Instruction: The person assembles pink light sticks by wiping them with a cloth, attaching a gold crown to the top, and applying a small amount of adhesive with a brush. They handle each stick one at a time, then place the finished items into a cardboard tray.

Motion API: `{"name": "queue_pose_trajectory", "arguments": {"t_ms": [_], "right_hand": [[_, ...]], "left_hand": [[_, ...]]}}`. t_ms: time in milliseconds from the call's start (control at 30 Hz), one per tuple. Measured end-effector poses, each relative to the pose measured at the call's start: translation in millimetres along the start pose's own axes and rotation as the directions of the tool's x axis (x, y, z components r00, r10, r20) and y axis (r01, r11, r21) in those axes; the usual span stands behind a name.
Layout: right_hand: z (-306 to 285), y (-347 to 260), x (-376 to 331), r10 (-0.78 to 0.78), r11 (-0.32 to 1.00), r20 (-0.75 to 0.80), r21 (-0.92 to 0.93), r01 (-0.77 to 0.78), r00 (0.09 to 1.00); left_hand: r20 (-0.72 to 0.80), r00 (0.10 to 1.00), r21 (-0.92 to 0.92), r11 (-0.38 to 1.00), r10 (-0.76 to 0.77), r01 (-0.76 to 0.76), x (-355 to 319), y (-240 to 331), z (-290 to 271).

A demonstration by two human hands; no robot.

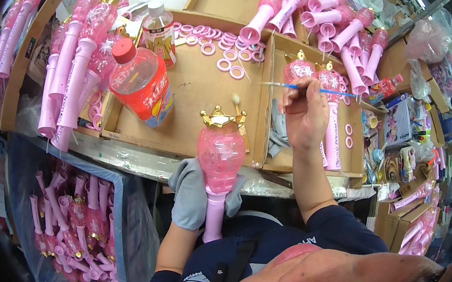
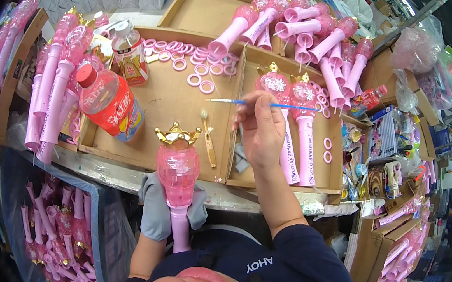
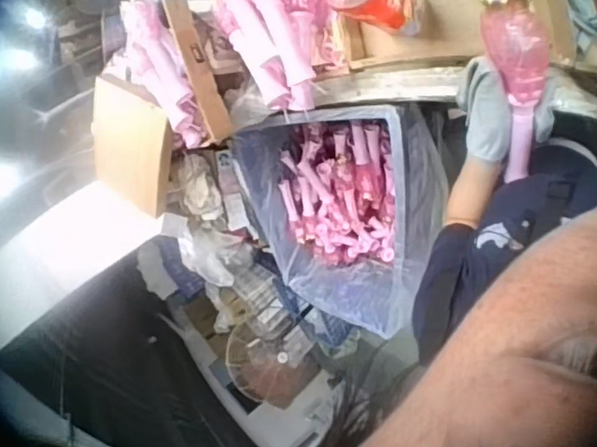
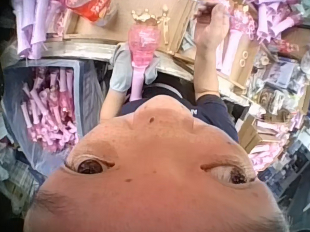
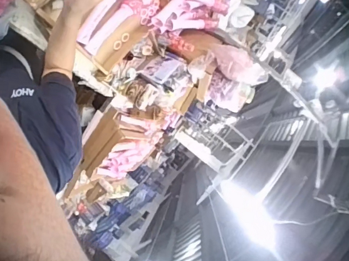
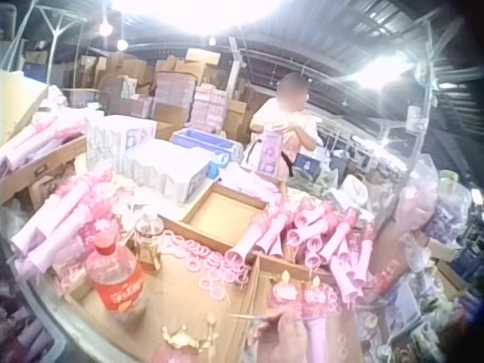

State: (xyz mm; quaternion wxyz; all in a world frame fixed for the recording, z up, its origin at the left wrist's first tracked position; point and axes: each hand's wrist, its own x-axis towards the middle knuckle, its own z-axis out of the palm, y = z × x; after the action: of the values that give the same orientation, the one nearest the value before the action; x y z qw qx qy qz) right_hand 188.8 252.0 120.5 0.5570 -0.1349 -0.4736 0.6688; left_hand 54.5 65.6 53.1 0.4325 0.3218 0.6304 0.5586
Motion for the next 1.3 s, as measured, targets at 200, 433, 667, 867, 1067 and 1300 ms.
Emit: {"name": "queue_pose_trajectory", "arguments": {"t_ms": [200,433,667,867,1067,1300], "right_hand": [[9.4,8.5,-1.3,0.033,0.999,0.013,-0.005,-0.033,0.999],[7.2,7.4,-9.6,-0.071,0.997,0.019,0.006,0.071,0.997],[9.9,10.7,-13.3,-0.146,0.986,0.084,-0.066,0.152,0.986],[17.8,11.7,-18.0,-0.170,0.968,0.138,-0.164,0.192,0.976],[20.0,12.0,-19.2,-0.283,0.901,0.134,-0.302,0.311,0.950],[20.4,12.8,-18.6,-0.323,0.849,0.158,-0.386,0.359,0.933]], "left_hand": [[0.103,0.991,0.274,0.956,0.083,-0.108,-3.0,13.9,-7.6],[0.184,0.982,0.366,0.924,0.040,-0.106,-1.3,7.6,-9.3],[0.174,0.980,0.474,0.865,0.093,-0.166,-3.2,6.4,-11.6],[0.072,0.997,0.303,0.953,-0.024,0.001,-1.9,-4.8,-4.4],[0.119,0.990,0.154,0.986,-0.080,0.061,-3.5,-11.2,-1.6],[0.059,0.998,0.150,0.989,-0.022,0.013,-2.4,-12.7,-0.7]]}}
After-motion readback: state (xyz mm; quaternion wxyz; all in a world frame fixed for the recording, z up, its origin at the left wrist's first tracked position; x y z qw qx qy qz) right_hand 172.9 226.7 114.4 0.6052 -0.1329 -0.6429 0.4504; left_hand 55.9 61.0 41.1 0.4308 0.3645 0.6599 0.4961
